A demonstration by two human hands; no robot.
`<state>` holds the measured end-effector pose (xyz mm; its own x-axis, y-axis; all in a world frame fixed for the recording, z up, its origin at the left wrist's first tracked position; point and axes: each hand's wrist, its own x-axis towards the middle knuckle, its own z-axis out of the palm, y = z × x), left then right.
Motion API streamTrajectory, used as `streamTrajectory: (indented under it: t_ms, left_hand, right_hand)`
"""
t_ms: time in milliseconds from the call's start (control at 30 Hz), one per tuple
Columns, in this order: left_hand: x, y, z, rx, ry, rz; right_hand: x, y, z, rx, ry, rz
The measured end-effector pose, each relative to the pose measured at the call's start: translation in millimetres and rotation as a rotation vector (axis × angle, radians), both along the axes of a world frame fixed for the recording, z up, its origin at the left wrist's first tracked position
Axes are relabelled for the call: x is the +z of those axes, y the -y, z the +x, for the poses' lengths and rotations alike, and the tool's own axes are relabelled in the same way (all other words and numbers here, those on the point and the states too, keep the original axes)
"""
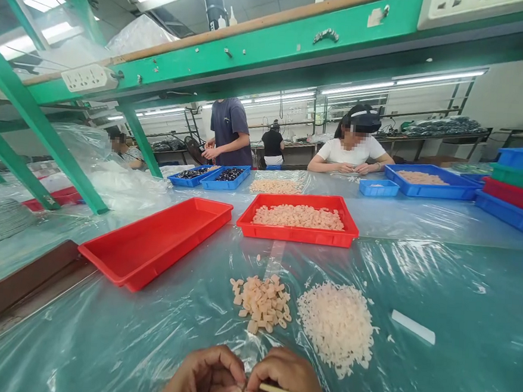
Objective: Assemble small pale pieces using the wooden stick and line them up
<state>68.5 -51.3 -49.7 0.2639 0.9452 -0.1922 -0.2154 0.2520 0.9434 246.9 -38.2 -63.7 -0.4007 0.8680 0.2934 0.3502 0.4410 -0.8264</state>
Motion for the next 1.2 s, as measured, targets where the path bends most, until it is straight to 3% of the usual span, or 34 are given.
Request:
streamTrajectory:
  t_ms: [100, 167, 300, 467, 567, 733, 833, 1000, 1200]
  left_hand:
    - [9.9, -5, -10, 0.097, -0.211, 0.151]
    - [14.0, -7, -11, 0.09, -0.42, 0.299]
    - [8.6, -8, 4, -0.124, -0.72, 0.572]
    - [-13.9, -10, 19, -0.274, -0.887, 0.679]
    - [-20.4, -8, 18, -0.225, -0.952, 0.696]
    - [-12.7, -1, 14, -0.167, -0.972, 0.654]
    - [-11.1, 1, 15, -0.135, -0.971, 0.647]
    - [-21.6, 1, 17, -0.102, -0.997, 0.654]
    - [-36.3, 1, 19, -0.015, -0.991, 0.699]
  right_hand:
    - [12.9, -3, 10, -0.093, 0.03, 0.121]
    - [21.3, -7, 21, -0.204, 0.085, 0.206]
    - [25.2, -17, 45, -0.479, 0.318, 0.345]
    - [18.5, -28, 65, -0.684, 0.489, 0.396]
    - [21.7, -26, 64, -0.634, 0.394, 0.368]
    - [27.8, -9, 41, -0.309, 0.124, 0.191]
    - [24.2, 1, 24, -0.197, 0.039, 0.115]
    - [12.6, 5, 12, -0.108, 0.092, 0.037]
    - [10.0, 2, 12, -0.017, 0.21, 0.076]
